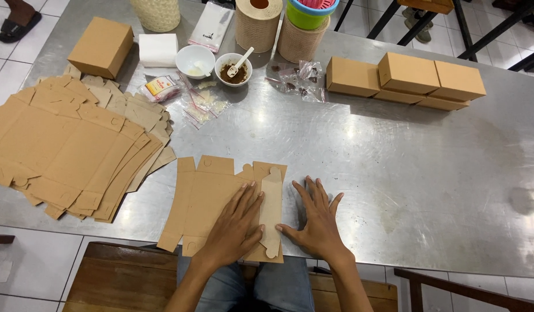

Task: Assembling a cardboard food container by folding the pre-cut flaps and applying adhesive strips.

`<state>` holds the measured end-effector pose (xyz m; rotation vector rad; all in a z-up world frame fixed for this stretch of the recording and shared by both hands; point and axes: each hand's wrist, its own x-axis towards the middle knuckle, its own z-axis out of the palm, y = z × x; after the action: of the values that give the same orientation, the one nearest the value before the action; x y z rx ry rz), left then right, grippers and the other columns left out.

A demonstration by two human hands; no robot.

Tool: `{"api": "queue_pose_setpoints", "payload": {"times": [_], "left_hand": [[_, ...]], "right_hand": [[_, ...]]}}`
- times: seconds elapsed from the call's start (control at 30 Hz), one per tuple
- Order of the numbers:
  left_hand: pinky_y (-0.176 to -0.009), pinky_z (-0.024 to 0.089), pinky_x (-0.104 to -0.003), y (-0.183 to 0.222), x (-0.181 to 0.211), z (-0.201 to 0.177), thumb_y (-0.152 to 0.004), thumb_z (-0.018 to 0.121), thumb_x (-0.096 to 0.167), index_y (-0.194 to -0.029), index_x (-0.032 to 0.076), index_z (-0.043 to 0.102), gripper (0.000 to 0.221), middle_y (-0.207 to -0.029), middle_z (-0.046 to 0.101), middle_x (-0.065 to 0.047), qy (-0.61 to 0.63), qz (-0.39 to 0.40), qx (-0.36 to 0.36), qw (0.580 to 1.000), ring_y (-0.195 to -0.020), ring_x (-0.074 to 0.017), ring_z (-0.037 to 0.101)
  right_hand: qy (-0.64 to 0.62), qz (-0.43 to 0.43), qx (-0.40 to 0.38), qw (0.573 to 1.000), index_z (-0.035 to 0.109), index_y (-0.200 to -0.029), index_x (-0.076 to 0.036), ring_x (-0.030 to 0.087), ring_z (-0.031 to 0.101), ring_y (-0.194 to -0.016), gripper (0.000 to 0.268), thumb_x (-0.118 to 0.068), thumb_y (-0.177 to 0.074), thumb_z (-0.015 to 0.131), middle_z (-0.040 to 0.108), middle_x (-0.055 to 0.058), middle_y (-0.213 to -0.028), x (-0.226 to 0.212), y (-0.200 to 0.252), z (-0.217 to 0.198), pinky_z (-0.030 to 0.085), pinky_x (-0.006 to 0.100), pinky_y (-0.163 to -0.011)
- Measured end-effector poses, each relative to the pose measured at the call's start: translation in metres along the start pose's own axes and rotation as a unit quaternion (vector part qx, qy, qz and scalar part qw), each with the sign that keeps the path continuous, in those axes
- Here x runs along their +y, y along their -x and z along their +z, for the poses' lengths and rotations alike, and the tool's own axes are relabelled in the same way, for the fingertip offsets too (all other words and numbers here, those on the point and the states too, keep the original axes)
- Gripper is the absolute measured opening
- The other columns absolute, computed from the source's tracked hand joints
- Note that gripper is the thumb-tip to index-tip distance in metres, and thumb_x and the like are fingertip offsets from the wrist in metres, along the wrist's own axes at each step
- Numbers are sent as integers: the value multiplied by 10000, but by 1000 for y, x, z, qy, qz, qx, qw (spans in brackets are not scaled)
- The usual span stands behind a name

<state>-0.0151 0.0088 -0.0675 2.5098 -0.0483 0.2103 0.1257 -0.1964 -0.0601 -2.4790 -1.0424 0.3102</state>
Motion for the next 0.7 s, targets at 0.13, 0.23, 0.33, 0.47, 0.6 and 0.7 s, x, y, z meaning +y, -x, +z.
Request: {"api": "queue_pose_setpoints", "payload": {"times": [0.13,0.23,0.33,0.47,0.6,0.7], "left_hand": [[-1256,195,-486,-1,0,-1,-1046,538,331,-1635,52,238,718,-1730,147,-179,-6,4,4,1000,-1603,-339,90],[-1259,193,-480,0,-1,1,-1044,541,325,-1632,45,248,714,-1727,156,-184,-9,6,8,1000,-1601,-343,95],[-1257,188,-482,-1,-1,-1,-1045,539,325,-1636,55,232,719,-1733,137,-173,-1,0,-2,1000,-1602,-339,83],[-1257,194,-476,0,0,0,-1043,533,329,-1633,45,240,717,-1728,149,-186,-16,7,7,1000,-1600,-341,98],[-1251,203,-480,0,1,0,-1035,533,323,-1626,48,265,704,-1726,162,-177,1,-3,5,1000,-1600,-329,100],[-1250,207,-488,0,-1,3,-1039,530,328,-1628,50,258,706,-1725,166,-175,4,-4,6,1000,-1600,-333,102]], "right_hand": [[-16,-1,25,1000,356,-1599,-223,333,102,-1598,1004,-587,-794,833,250,115,-1698,-4,-5,-1,-129,719,-1175],[-27,5,35,999,372,-1585,-225,332,114,-1598,968,-563,-802,831,275,114,-1689,-2,-12,1,-121,718,-1176],[-37,22,43,998,392,-1576,-231,329,121,-1595,952,-582,-797,812,284,114,-1685,-2,-24,1,-142,703,-1180],[-31,28,53,998,413,-1562,-243,338,143,-1589,930,-585,-793,808,306,123,-1672,3,-39,2,-143,714,-1172],[-25,38,80,996,455,-1535,-239,340,195,-1576,893,-561,-787,824,338,123,-1656,12,-54,7,-114,742,-1160],[-25,54,91,994,466,-1522,-244,340,209,-1570,858,-559,-799,802,347,122,-1649,11,-62,6,-111,746,-1157]]}}
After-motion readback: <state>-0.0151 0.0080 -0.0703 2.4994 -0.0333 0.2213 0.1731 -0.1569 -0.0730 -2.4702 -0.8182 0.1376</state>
